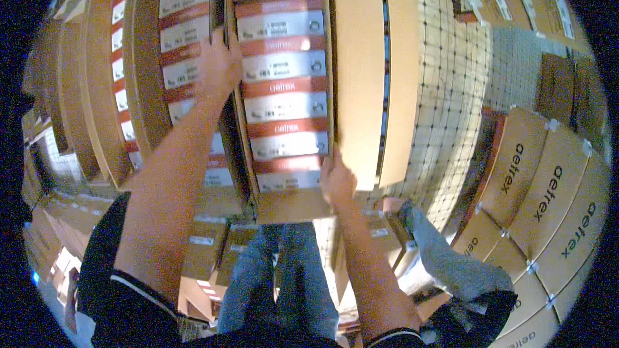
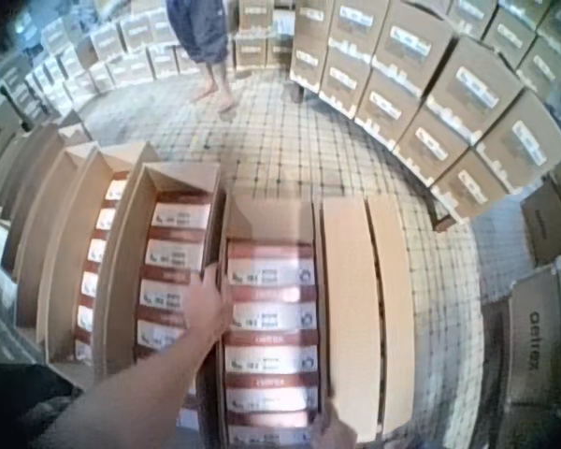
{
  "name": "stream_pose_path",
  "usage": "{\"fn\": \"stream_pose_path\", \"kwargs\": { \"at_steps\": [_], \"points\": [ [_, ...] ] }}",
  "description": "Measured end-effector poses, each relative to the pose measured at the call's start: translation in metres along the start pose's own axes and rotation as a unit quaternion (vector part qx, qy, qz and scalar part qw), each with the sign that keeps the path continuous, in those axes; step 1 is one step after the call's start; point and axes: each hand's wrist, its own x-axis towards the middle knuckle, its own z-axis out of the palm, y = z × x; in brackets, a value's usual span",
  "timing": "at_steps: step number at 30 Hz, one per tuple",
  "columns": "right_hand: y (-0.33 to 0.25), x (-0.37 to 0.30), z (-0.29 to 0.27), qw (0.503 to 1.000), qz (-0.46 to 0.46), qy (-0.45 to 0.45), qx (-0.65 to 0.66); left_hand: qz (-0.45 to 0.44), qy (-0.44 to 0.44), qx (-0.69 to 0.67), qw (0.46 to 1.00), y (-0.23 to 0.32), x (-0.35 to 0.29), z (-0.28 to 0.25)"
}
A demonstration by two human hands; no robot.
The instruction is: The person repeatedly picks up small product boxes and places them into larger cardboard shipping boxes. They arrange the items in rows and occasionally adjust the placement. Other workers are visible in the background handling similar boxes.
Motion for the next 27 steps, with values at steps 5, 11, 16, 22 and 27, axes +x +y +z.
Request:
{"fn": "stream_pose_path", "kwargs": {
  "at_steps": [5,11,16,22,27],
  "points": [
    [-0.088,0.008,-0.003,0.896,-0.309,0.314,0.057,-0.041,-0.011,0.006,0.999,0.006,0.003,0.004],
    [-0.230,0.184,-0.035,0.873,-0.162,-0.016,0.459,-0.036,-0.001,0.028,0.999,-0.004,0.012,0.005],
    [-0.308,0.298,-0.062,0.736,0.115,-0.148,0.650,-0.053,-0.018,0.005,0.998,-0.004,0.011,0.002],
    [-0.312,0.302,-0.061,0.825,0.034,0.015,0.564,-0.040,0.006,-0.013,0.999,-0.006,0.014,0.002],
    [-0.348,0.319,-0.112,0.859,-0.133,0.154,0.469,-0.053,-0.011,-0.009,0.999,-0.010,0.014,0.001]
  ]
}}
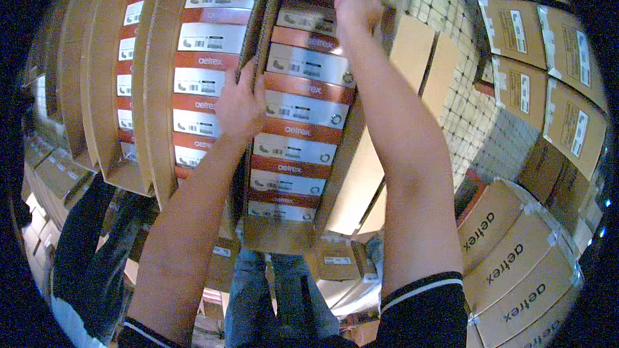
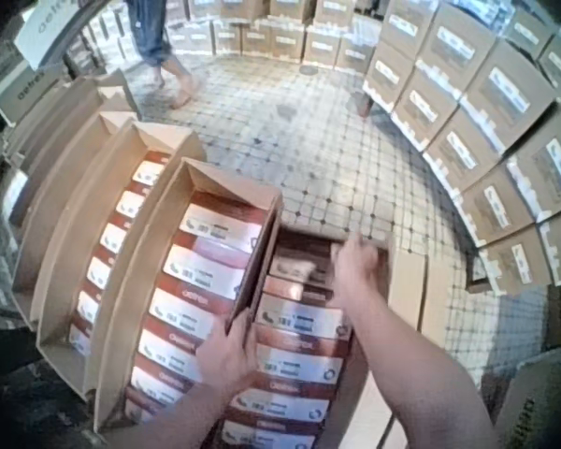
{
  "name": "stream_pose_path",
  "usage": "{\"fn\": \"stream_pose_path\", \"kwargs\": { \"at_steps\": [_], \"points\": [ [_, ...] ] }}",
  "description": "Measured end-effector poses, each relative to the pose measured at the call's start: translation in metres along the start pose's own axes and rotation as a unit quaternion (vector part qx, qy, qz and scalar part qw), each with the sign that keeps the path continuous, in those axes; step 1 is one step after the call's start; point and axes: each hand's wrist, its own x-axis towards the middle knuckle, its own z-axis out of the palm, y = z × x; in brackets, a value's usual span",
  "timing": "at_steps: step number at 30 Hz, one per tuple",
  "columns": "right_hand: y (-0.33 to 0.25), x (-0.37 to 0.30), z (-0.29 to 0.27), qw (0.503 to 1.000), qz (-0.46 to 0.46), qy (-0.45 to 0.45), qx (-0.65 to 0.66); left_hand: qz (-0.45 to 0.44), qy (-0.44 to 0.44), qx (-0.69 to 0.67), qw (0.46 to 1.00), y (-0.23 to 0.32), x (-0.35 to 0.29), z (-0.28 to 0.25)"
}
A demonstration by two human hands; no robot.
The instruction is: The person repeatedly picks up small product boxes and places them into larger cardboard shipping boxes. They arrange the items in rows and occasionally adjust the placement. Other workers are visible in the background handling similar boxes.
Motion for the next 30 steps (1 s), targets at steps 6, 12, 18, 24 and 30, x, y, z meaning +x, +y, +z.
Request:
{"fn": "stream_pose_path", "kwargs": {
  "at_steps": [6,12,18,24,30],
  "points": [
    [-0.091,0.025,0.010,0.906,-0.177,-0.179,-0.342,-0.014,-0.020,0.030,0.999,0.006,-0.002,0.000],
    [0.019,-0.204,-0.166,0.830,-0.242,-0.382,-0.328,0.014,-0.002,0.015,1.000,0.004,-0.004,-0.003],
    [0.121,-0.419,-0.366,0.716,-0.008,-0.463,-0.522,0.046,0.021,0.044,0.998,-0.005,-0.003,0.006],
    [0.174,-0.517,-0.473,0.780,0.144,-0.391,-0.467,0.142,0.103,0.107,0.979,0.005,-0.054,0.017],
    [0.200,-0.462,-0.464,0.841,-0.189,-0.189,-0.470,0.430,-0.142,-0.058,0.890,0.048,-0.306,0.047]
  ]
}}
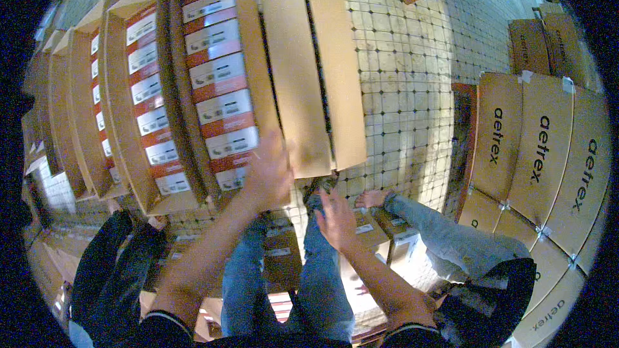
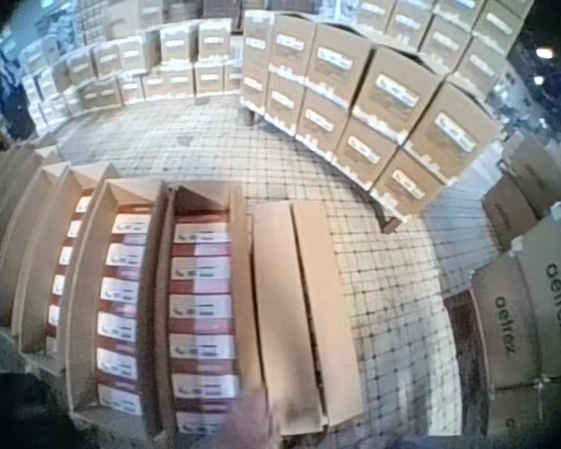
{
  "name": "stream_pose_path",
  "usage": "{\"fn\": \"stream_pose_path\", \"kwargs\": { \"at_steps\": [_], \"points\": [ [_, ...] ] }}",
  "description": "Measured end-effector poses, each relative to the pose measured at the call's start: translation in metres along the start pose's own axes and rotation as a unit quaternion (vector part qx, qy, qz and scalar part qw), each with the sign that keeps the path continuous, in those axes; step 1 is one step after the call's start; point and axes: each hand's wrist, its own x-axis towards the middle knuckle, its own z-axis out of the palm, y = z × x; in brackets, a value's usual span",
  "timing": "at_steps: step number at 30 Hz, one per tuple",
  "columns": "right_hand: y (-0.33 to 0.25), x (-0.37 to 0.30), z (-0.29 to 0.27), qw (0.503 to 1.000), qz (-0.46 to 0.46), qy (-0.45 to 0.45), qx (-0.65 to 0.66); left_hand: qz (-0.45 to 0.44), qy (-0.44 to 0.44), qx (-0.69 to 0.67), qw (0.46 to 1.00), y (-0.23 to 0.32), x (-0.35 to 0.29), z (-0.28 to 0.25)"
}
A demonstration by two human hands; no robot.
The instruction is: The person repeatedly picks up small product boxes and places them into larger cardboard shipping boxes. They arrange the items in rows and occasionally adjust the placement. Other workers are visible in the background handling similar boxes.
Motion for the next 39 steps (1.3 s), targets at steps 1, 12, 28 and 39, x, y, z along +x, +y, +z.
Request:
{"fn": "stream_pose_path", "kwargs": {
  "at_steps": [1,12,28,39],
  "points": [
    [0.010,0.024,0.006,0.999,-0.028,0.021,-0.002,0.002,-0.010,-0.040,0.999,0.027,-0.013,0.018],
    [0.141,0.114,-0.050,0.979,-0.173,0.026,-0.106,-0.286,-0.118,0.016,0.951,0.063,-0.017,0.153],
    [0.175,0.071,-0.014,0.993,0.048,0.008,0.108,-0.467,-0.025,-0.044,0.883,0.087,-0.030,0.145],
    [0.085,0.157,-0.255,0.962,-0.057,0.267,-0.026,-0.352,0.128,0.052,0.926,0.128,0.085,-0.083]
  ]
}}
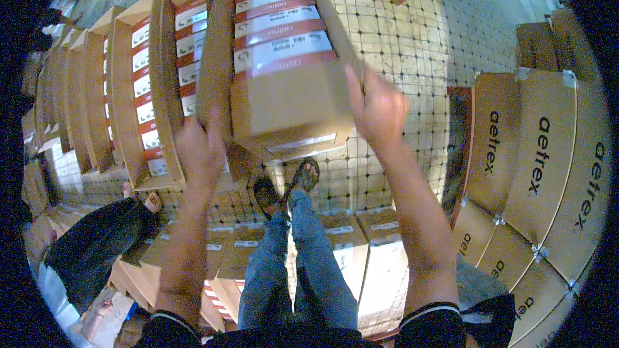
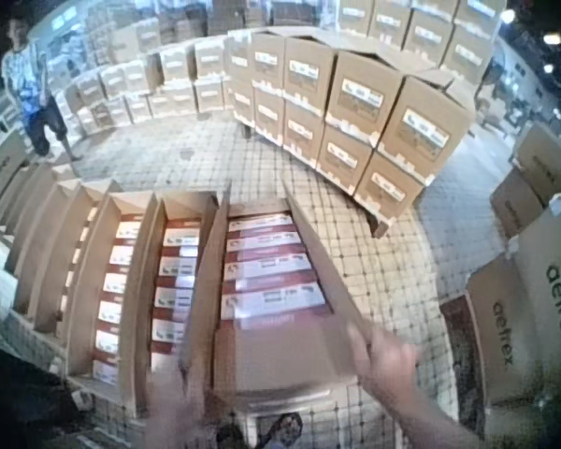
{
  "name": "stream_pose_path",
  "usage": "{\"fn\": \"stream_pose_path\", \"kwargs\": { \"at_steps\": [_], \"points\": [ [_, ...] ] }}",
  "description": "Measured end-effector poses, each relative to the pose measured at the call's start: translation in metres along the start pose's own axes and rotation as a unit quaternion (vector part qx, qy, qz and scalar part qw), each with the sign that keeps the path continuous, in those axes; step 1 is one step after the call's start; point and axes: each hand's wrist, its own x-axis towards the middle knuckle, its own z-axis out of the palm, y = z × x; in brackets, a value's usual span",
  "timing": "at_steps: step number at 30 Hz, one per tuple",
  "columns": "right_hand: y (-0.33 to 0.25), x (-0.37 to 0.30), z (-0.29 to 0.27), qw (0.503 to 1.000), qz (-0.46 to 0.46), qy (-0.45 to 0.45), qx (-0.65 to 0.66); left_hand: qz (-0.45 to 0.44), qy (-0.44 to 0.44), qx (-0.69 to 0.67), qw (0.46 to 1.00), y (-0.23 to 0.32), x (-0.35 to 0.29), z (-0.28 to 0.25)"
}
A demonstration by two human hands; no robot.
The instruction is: The person repeatedly picks up small product boxes and places them into larger cardboard shipping boxes. They arrange the items in rows and occasionally adjust the placement. Other workers are visible in the background handling similar boxes.
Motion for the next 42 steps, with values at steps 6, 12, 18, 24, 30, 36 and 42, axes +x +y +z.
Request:
{"fn": "stream_pose_path", "kwargs": {
  "at_steps": [6,12,18,24,30,36,42],
  "points": [
    [-0.068,0.182,0.007,0.979,-0.101,0.172,-0.036,0.173,0.244,0.029,0.954,0.060,0.192,-0.058],
    [-0.094,0.264,0.009,0.978,-0.017,0.207,-0.012,0.184,0.291,-0.038,0.938,0.074,0.267,-0.078],
    [-0.093,0.273,0.008,0.976,-0.014,0.211,0.045,0.176,0.272,-0.043,0.945,0.083,0.274,-0.085],
    [-0.094,0.272,0.008,0.977,-0.006,0.206,0.046,0.185,0.272,-0.063,0.942,0.083,0.268,-0.085],
    [-0.090,0.241,0.012,0.967,-0.030,0.237,0.084,0.130,0.224,-0.014,0.966,0.070,0.245,-0.078],
    [-0.056,0.123,0.038,0.969,-0.087,0.230,0.008,0.253,0.304,-0.114,0.911,-0.002,0.149,-0.013],
    [-0.037,-0.190,0.086,0.979,0.151,-0.130,0.045,0.168,-0.117,0.034,0.978,-0.117,-0.094,0.071]
  ]
}}
